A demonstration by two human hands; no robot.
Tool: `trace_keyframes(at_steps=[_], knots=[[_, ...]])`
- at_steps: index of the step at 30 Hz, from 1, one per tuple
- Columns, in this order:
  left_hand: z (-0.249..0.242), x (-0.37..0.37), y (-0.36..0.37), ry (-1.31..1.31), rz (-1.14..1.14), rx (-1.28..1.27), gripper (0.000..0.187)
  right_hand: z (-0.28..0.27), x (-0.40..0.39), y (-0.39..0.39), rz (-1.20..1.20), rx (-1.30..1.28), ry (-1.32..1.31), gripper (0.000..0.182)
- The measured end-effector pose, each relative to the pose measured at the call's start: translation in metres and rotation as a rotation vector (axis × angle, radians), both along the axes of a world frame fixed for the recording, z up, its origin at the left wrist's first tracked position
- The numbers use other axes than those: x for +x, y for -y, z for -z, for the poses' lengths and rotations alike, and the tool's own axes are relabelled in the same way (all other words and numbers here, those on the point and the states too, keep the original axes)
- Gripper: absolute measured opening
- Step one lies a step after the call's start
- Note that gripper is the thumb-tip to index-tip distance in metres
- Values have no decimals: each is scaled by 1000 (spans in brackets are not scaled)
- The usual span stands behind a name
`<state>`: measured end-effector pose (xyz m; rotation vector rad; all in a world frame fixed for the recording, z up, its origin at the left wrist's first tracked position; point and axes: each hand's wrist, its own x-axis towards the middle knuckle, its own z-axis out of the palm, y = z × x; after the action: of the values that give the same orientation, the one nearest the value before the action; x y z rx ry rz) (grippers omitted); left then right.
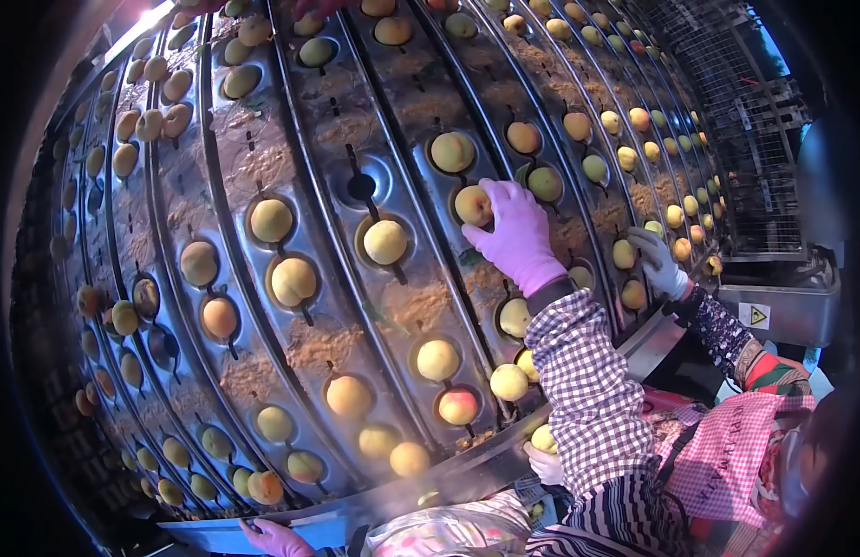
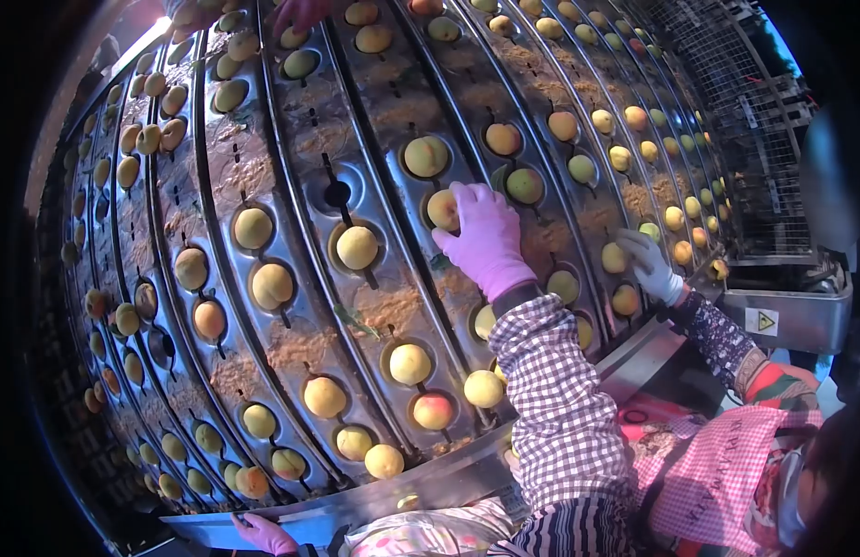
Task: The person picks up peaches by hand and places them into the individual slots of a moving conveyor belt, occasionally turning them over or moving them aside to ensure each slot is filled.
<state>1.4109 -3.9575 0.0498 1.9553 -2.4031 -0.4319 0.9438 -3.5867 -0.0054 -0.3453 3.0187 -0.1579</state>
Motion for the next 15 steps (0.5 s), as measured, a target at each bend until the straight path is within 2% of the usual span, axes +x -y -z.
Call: trace_keyframes(at_steps=[5, 9, 12, 13, 15], knots=[[-1, 9, 27, -23, -43, 41, 38, 12, 6, 7, 230, -37, 24, 59], [0, 19, 52, 62, 11, 4, 38, 15, 8, 13, 267, 21, 4, 58], [3, 29, 71, 20, 15, -24, 39, 18, 9, 15, 292, 40, -1, 60], [1, 29, 76, 25, 3, -29, 39, 11, 7, 20, 321, 72, 79, 63], [-6, 24, 86, 104, -29, 11, 41, 0, 12, 36, 315, 152, 23, 64]])
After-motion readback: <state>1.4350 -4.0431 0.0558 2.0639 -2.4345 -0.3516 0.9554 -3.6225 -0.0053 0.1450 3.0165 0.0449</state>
